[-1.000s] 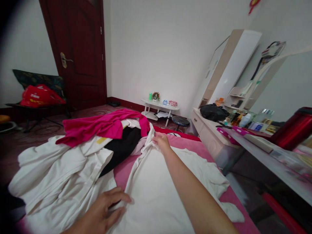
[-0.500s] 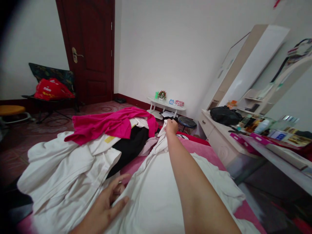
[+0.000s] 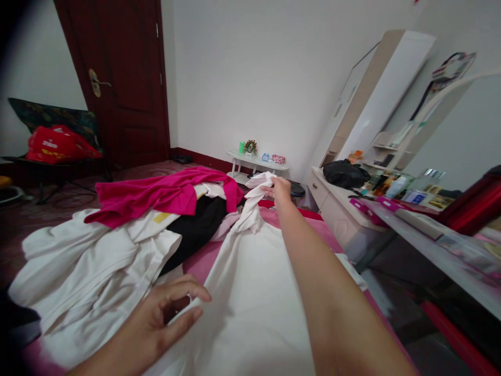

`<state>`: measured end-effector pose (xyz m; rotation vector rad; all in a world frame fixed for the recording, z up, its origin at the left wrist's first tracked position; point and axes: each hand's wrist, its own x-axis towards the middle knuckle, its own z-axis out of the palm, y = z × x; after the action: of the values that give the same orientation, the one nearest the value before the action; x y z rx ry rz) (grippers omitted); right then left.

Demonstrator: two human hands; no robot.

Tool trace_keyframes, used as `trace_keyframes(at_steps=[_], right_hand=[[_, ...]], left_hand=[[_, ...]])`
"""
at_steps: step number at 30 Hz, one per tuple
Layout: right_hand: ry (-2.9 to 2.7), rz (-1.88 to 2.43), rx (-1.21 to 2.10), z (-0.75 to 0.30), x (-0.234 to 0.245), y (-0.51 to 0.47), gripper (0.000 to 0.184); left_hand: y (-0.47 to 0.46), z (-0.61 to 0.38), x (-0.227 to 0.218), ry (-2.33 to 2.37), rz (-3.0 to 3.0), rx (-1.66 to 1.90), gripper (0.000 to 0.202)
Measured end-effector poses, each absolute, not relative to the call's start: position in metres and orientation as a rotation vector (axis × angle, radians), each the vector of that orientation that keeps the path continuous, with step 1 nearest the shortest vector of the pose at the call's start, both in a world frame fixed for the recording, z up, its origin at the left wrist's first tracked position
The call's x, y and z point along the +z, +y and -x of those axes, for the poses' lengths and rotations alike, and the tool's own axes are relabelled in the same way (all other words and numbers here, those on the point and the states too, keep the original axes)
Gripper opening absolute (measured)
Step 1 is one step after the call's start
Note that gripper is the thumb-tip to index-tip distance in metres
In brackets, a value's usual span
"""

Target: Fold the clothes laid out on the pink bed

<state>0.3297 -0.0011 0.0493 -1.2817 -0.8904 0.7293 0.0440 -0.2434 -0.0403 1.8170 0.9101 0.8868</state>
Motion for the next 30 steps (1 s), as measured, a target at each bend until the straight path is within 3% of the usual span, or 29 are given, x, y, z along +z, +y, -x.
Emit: trace_keyframes(at_steps=[4,8,11,15,22,25,30], right_hand=[[-0.720,1.233,0.643,-0.386,0.034,-0.039,0.003],[-0.633,1.275,0.567,-0.429,-0.025,-0.088,0.015],[-0.658,1.327,0.500,-0.445,-0.078,-0.117,0.024],[-0.752,1.404,0.362,-0.449,-0.120,-0.129,0.045],[-1.149,1.711,0.023,-0.434,-0.116,-0.127,0.063],[-1.340,2.045,-0.154,-0.431,-0.110,-0.122,0.059],[-1.476,2.307,-0.081,-0.440,-0.094,-0.102,0.046]], left_hand=[[-0.253,-0.079,-0.020,0.718,-1.994,0.774,0.024],[-0.255,-0.132,-0.072,0.339,-2.291,0.452,0.029],[-0.252,-0.168,-0.120,0.156,-2.510,0.239,0.015],[-0.251,-0.182,-0.119,0.385,-2.540,0.205,0.017],[-0.247,-0.161,-0.084,0.751,-2.586,0.480,0.030],[-0.242,-0.160,-0.097,0.822,-2.551,0.575,0.050],[-0.235,-0.162,-0.109,1.029,-2.483,0.457,0.071]])
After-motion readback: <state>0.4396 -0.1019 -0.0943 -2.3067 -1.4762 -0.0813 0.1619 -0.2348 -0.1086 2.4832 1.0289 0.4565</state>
